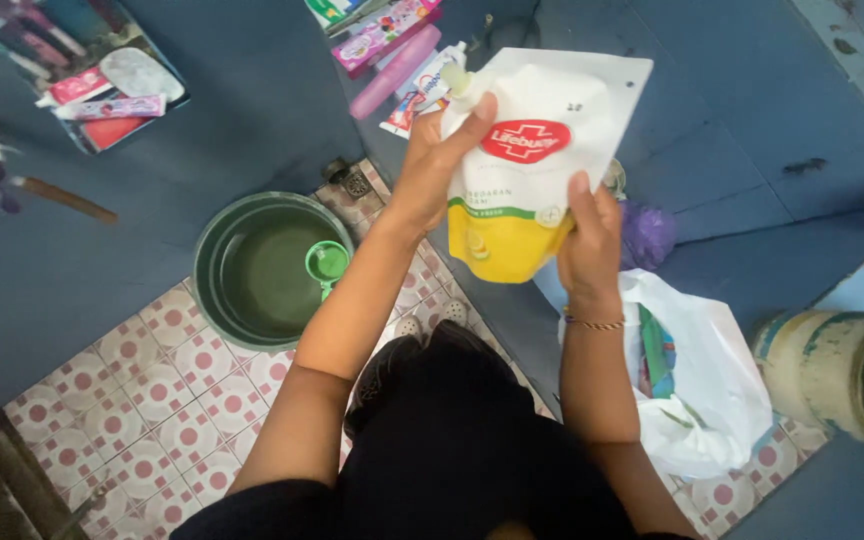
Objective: The person is holding and examining a refill bag of Lifebuoy liquid hand soap.
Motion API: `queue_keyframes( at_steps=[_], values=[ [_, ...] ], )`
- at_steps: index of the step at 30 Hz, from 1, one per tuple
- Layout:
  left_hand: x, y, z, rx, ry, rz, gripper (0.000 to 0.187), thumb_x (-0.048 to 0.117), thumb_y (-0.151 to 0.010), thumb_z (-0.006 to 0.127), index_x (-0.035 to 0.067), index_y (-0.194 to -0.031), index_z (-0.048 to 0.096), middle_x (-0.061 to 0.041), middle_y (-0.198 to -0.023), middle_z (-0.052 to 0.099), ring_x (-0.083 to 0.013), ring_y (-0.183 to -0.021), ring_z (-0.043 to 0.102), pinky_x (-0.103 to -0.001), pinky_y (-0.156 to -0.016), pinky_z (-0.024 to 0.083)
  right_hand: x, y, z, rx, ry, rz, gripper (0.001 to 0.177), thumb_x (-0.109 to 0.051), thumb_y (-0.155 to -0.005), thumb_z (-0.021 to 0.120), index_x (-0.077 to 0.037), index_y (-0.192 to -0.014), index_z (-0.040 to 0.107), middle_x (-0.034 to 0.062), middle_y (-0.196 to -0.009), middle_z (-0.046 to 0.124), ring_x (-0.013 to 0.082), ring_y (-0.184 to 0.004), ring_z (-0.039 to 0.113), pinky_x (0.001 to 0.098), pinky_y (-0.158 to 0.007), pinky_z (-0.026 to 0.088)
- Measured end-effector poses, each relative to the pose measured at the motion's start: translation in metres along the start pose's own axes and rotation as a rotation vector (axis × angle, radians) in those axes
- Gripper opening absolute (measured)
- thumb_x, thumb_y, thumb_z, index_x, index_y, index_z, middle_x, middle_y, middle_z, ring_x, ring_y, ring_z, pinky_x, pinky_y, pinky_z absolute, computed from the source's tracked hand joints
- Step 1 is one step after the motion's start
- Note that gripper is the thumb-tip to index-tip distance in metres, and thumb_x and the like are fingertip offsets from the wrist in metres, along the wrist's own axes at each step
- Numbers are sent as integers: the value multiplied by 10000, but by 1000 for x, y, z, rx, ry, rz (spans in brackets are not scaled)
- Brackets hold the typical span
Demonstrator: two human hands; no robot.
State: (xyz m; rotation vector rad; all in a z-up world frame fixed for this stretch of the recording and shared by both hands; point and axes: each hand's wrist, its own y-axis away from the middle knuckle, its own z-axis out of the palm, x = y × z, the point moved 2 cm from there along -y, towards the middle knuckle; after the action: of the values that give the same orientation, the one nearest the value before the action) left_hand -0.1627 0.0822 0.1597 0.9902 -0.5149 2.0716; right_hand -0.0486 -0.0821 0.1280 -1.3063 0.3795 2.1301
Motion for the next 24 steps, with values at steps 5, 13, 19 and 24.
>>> queue_keyframes(
  at_steps=[5, 13, 19, 24],
  values=[
    [25, 34, -35, 89, -180, 148, 503, 363, -1038, 677, -42, -1335, 637, -114, -1174, 743, -161, -1019, 714, -313, -916, 578, 25, -7, 38, -42, -58, -19, 420, -267, -1137, 542, 62, -1396, 567, 133, -1367, 660, 214, -1253, 622, 362, -1126, 470],
    [5, 104, -88, 133, -512, 290, 638, 424, -1103, 558, -10, -1553, 432, -102, -1446, 591, -155, -1324, 557, -287, -1124, 450, 45, -15, 96, -92, -348, -50, 494, -282, -1147, 505, 40, -1515, 436, 141, -1503, 570, 240, -1387, 573, 401, -1218, 442],
    [6, 131, -99, 343, -474, 245, 487, 410, -1134, 483, -29, -1205, 683, -37, -1036, 720, -95, -936, 639, -254, -842, 528, 61, -22, 109, -242, -248, -1, 521, -324, -1154, 510, 15, -1540, 427, 139, -1511, 566, 251, -1403, 556, 419, -1234, 429],
    [7, 137, -93, 405, -520, 293, 482, 422, -1115, 504, -22, -1154, 686, 1, -960, 686, -66, -873, 603, -232, -785, 508, 37, -56, 119, -327, -524, 98, 567, -368, -1068, 500, -39, -1523, 418, 92, -1524, 560, 238, -1414, 574, 438, -1251, 447]
  ],
)
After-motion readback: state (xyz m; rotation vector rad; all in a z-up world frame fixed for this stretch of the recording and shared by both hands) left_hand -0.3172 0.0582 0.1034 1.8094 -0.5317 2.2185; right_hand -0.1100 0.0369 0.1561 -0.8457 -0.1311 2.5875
